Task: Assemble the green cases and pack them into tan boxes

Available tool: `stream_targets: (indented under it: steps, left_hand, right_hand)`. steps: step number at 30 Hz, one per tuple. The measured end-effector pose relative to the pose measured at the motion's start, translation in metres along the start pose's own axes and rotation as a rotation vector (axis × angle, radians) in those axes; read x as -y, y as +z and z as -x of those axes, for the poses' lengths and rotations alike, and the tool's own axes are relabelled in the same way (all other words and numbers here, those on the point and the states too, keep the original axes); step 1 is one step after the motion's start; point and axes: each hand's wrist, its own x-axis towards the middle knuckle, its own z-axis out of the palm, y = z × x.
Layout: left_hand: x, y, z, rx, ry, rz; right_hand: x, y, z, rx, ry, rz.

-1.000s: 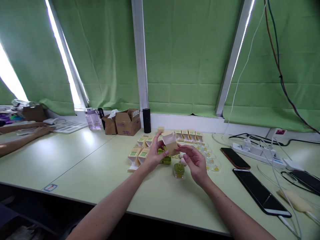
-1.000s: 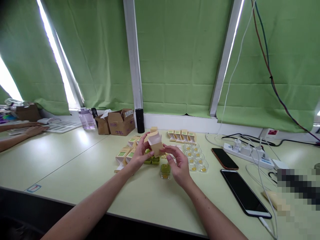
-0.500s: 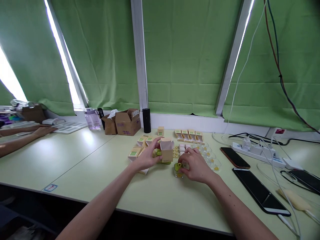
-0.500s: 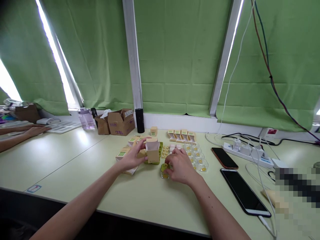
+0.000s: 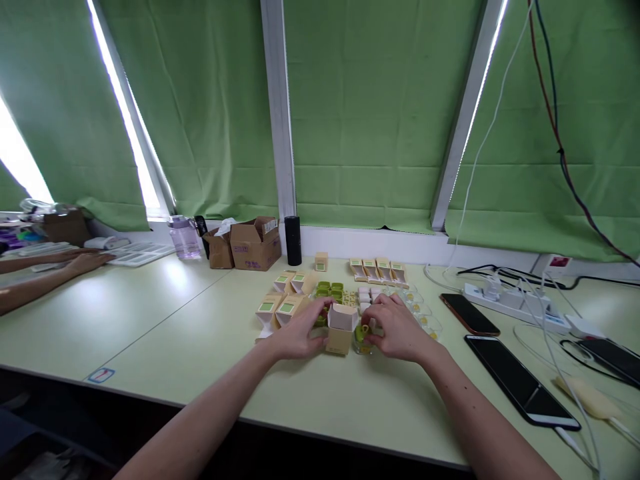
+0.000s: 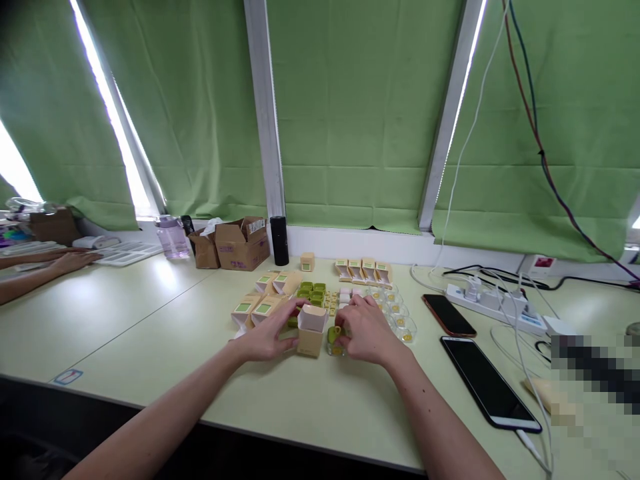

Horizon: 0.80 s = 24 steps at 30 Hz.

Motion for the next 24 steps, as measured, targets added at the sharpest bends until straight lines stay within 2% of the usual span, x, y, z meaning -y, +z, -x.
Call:
stream_targets:
  steps: [5, 8, 15, 21, 24]
  left_hand:
    - [-0.007, -0.002, 0.0, 0.025, 0.015, -0.105]
    - [-0.009, -0.002, -0.001, 0.025, 0.01, -0.097]
    - [-0.015, -0.003, -0.003, -0.159, 0.214, 0.03]
    - [-0.013, 0.001, -0.002, -0.114, 0.185, 0.046]
    - [-0.003, 0.007, -0.004, -0.163, 0.135, 0.029]
  right_hand:
    - [0.0, 0.001, -0.001, 0.017, 0.006, -0.005]
    - [0.002, -0.002, -0.001, 0.047, 0.025, 0.004]
    - [0.008, -0.011, -0.001, 0.109, 0.062, 0.003]
    - [0.007, -0.007, 0.0, 0.106, 0.078, -0.003]
    - [0.006, -0.005, 0.0, 0.096, 0.074, 0.005]
